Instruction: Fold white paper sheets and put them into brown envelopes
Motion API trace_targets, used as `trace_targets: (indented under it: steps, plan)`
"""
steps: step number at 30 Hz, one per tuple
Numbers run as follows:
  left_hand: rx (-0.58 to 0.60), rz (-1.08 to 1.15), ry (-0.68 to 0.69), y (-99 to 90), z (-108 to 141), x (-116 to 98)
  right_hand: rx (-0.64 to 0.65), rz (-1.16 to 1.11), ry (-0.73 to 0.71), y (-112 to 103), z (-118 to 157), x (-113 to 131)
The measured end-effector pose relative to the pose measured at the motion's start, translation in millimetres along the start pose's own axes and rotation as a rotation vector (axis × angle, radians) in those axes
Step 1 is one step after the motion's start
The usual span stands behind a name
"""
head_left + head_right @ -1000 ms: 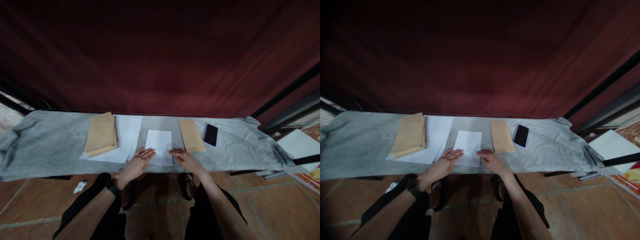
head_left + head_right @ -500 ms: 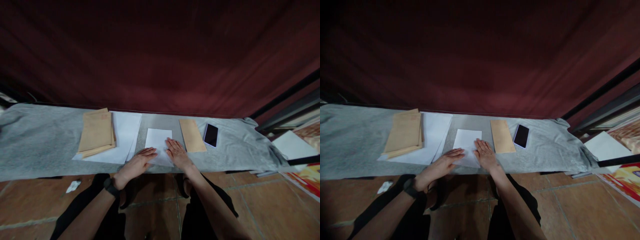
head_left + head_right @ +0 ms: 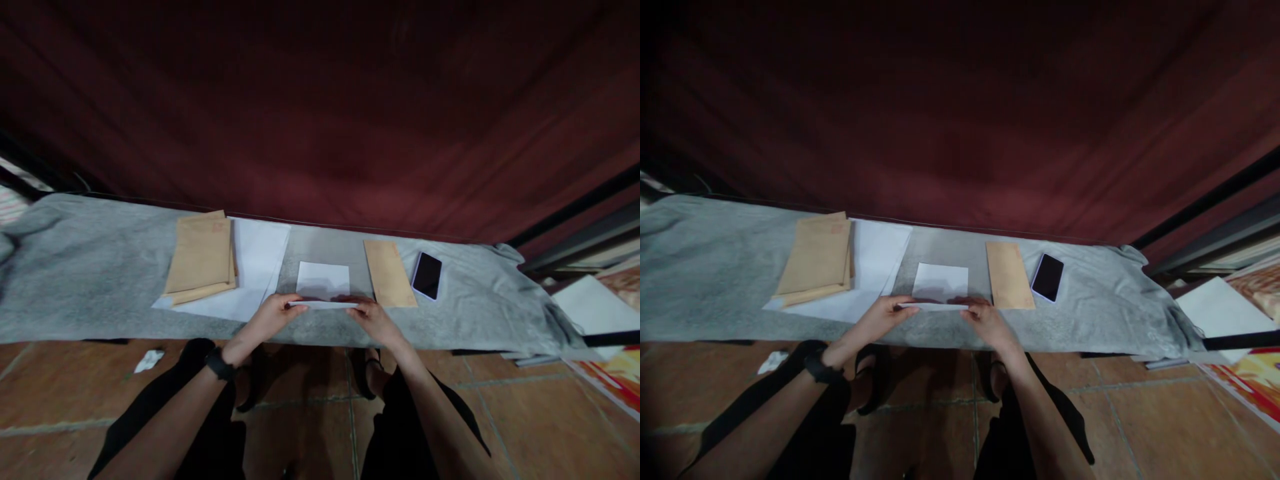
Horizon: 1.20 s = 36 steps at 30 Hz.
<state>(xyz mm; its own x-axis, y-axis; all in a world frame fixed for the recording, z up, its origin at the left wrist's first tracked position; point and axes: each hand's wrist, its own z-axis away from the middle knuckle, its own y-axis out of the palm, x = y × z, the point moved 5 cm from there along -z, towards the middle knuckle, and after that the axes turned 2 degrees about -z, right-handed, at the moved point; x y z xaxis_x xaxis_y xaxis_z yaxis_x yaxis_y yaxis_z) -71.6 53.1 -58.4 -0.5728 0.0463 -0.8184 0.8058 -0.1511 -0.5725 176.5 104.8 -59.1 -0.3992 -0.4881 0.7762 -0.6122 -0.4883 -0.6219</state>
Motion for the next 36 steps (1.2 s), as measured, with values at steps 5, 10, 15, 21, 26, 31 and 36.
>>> trace_targets:
  steps: [5,10,15,21,26,31,36]
  plan:
    - [0.153,0.066,0.039,-0.8,-3.5,5.4,-0.010,0.013,-0.026,1.1,-1.6,-4.6]
    - [0.049,0.063,-0.045,-2.9,-10.1,14.9,-0.107,0.015,0.075,1.7,-3.2,-17.2]
    - [-0.134,0.153,-0.115,-5.3,-20.5,11.4,-0.237,0.047,0.222,2.4,-9.7,-22.9]
    - [-0.263,0.075,-0.138,-5.5,-32.4,12.0,-0.311,0.104,0.339,4.1,-17.4,-23.4]
    - [-0.306,-0.065,-0.182,-3.2,-37.8,12.5,-0.320,0.251,0.404,4.8,-22.8,-20.9]
    - [-0.290,-0.245,-0.283,-2.4,-40.5,7.2,-0.289,0.412,0.489,6.4,-27.0,-17.5]
    - [-0.292,-0.448,-0.396,-1.2,-39.3,-2.9,-0.281,0.509,0.516,8.8,-30.0,-12.3]
